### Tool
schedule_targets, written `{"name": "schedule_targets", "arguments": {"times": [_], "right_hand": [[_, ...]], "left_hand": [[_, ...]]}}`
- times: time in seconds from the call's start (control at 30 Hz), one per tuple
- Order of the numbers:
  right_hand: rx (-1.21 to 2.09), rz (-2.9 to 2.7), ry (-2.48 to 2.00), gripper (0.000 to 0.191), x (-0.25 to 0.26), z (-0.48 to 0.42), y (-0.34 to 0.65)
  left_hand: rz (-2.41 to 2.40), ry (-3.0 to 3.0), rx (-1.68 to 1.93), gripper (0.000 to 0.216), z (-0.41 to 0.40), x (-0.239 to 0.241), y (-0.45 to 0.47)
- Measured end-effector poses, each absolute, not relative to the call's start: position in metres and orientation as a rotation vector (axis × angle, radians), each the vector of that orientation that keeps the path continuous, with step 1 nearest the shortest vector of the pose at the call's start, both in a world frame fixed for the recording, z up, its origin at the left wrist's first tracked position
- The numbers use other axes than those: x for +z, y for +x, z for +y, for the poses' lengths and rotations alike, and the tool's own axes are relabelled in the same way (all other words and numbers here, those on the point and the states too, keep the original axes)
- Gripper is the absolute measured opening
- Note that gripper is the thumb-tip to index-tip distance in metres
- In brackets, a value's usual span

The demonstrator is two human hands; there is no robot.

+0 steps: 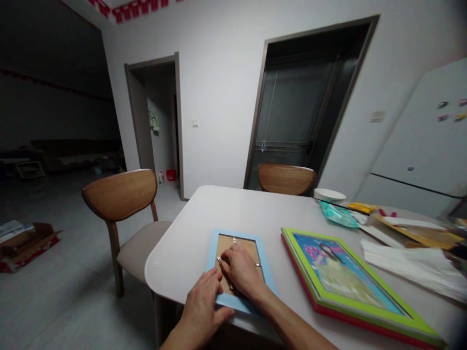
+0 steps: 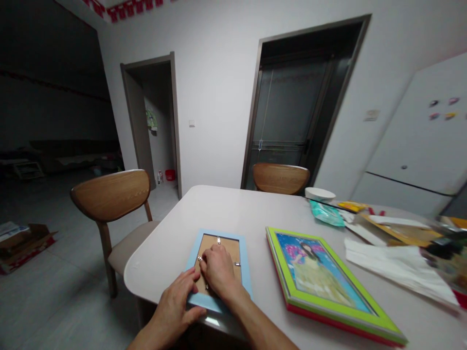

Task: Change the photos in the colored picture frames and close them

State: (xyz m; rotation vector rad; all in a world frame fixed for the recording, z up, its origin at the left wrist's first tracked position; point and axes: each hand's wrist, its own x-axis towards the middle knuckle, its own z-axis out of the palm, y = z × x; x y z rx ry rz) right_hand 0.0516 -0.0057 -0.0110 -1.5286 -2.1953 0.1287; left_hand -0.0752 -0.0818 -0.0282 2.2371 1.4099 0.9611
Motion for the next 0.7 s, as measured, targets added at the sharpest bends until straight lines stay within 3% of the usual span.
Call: {"name": "schedule_targets", "arguments": {"times": [0.17, 0.37, 0.7], "right_hand": [[0.147, -2.159, -1.536, 0.028, -0.005, -0.008, 0.079], [0.076, -2.19, -1.71, 0.024, -0.007, -0.013, 0.131], [-0.035, -2.177, -1.772, 0.026, -0.006, -0.005, 0.126]], "left_hand": [[1.444, 2.234, 0.923, 0.028, -0.083, -0.028, -0.075], [1.428, 2.226, 0.934, 0.035, -0.082, -0.029, -0.075], [1.418, 2.214, 0.953, 0.033, -0.082, -0.029, -0.076]]}}
